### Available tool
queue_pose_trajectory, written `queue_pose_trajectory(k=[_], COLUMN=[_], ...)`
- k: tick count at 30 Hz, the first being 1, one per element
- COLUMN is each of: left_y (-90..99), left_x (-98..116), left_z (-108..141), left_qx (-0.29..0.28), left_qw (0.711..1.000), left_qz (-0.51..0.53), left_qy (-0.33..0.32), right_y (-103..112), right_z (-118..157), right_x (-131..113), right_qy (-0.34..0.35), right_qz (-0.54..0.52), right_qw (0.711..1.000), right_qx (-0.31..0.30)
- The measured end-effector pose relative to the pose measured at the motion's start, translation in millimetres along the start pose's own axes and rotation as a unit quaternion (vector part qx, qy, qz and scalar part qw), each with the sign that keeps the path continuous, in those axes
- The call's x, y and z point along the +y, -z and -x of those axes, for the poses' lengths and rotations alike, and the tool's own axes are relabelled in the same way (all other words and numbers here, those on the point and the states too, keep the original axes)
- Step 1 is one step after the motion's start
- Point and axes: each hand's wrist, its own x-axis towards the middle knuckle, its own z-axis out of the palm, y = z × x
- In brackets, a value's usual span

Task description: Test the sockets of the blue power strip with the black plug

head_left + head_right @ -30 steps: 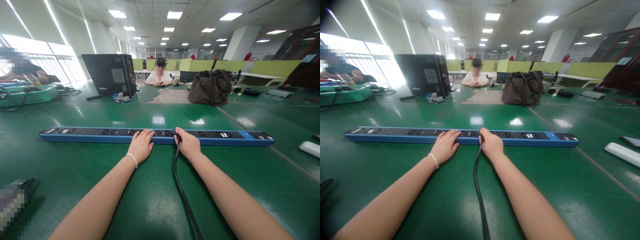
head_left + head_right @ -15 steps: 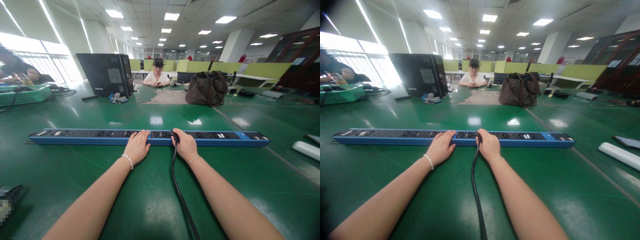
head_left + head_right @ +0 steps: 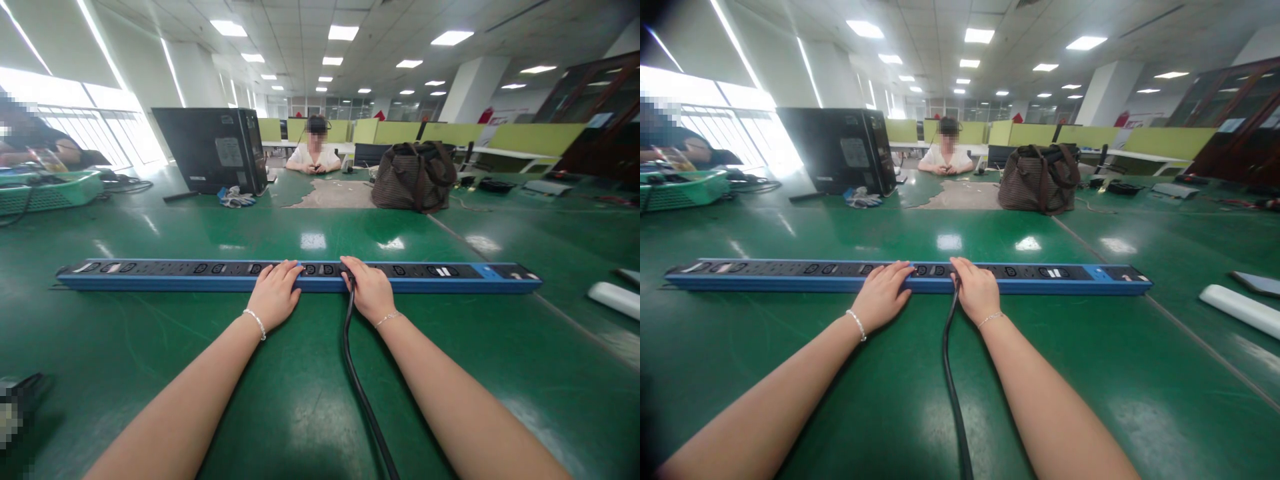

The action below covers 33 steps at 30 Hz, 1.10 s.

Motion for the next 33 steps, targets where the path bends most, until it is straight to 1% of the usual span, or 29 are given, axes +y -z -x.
queue_pose_trajectory(k=[5, 16, 23, 27, 28, 29, 32, 33], left_y=[0.9, 2.2, 1.4, 0.6, 0.4, 0.3, -0.1, -0.2], left_x=[0, 1, 0, 0, 0, 0, 0, 0], left_z=[0, 0, 0, 0, 0, 0, 0, 0], left_qx=[0.004, -0.004, 0.002, 0.007, 0.008, 0.009, 0.009, 0.009], left_qw=[1.0, 1.0, 1.0, 1.0, 1.0, 1.0, 1.0, 1.0], left_qz=[-0.002, 0.002, 0.001, 0.003, 0.004, 0.004, 0.003, 0.003], left_qy=[-0.003, 0.0, -0.006, -0.005, -0.004, -0.004, -0.005, -0.005], right_y=[-1, -2, -4, -3, -1, 0, 6, 8], right_z=[0, -1, -3, -4, -4, -5, -6, -6], right_x=[1, 3, 2, 2, 3, 4, 10, 13], right_qy=[0.006, 0.004, -0.011, 0.005, -0.003, -0.026, -0.139, -0.167], right_qz=[0.014, -0.012, -0.019, -0.024, -0.037, -0.058, -0.128, -0.136], right_qw=[1.0, 1.0, 0.999, 0.999, 0.999, 0.996, 0.974, 0.967], right_qx=[0.002, 0.021, 0.035, 0.028, 0.038, 0.055, 0.125, 0.139])
